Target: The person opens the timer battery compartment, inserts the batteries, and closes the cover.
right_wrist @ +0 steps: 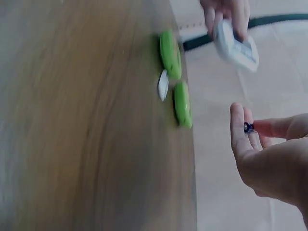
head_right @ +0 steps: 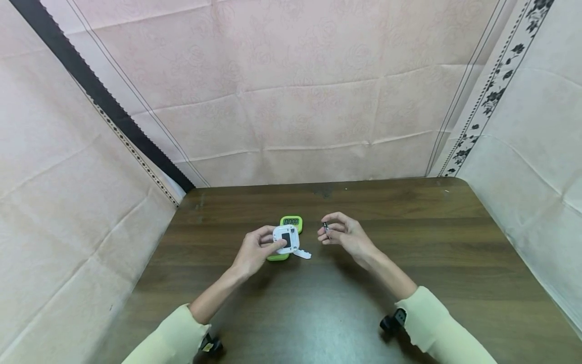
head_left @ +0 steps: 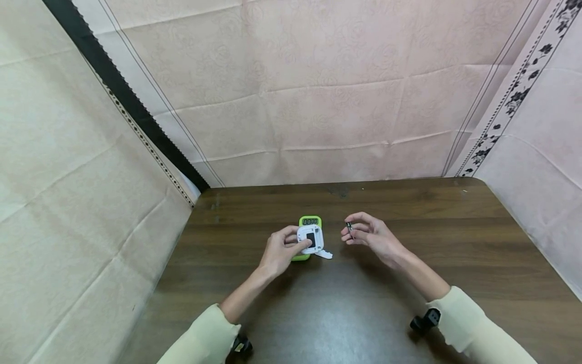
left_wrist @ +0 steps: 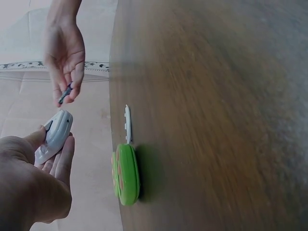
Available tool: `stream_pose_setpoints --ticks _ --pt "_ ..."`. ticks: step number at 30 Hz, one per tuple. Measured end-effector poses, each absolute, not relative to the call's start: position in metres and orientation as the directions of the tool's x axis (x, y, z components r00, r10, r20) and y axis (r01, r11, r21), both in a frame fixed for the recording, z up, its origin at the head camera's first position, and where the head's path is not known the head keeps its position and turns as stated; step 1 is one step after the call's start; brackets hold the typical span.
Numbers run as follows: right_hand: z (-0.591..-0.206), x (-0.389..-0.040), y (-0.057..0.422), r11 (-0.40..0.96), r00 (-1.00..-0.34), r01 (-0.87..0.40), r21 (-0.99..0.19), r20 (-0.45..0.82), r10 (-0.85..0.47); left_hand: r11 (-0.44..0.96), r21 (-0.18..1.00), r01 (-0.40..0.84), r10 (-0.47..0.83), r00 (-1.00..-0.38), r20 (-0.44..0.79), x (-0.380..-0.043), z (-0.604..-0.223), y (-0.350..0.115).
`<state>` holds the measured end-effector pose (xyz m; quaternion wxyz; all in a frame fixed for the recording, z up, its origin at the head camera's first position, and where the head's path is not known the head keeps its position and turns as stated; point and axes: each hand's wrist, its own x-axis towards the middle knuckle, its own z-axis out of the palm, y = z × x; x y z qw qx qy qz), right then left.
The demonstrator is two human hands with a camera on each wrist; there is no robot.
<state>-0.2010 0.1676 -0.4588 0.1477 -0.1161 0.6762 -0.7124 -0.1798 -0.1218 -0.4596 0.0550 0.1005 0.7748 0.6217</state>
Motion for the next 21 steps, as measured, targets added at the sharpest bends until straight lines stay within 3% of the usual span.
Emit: stream_pose_setpoints --ticks 8,21 --pt "-0.448 -0.184 0.14 -0.129 -0.934 0.143 -0.981 -0.091 -0.344 0.154 0.985 0.071 0.216 -0.976 0.037 -0.182 -0.461 -0.115" --pt "-0.442 -0.176 0.119 -0.036 -0.974 0.125 -0.991 -0.116 -0.197 0.187 0.979 0.079 0.218 -0.975 0.037 -0.184 -0.461 -0.108"
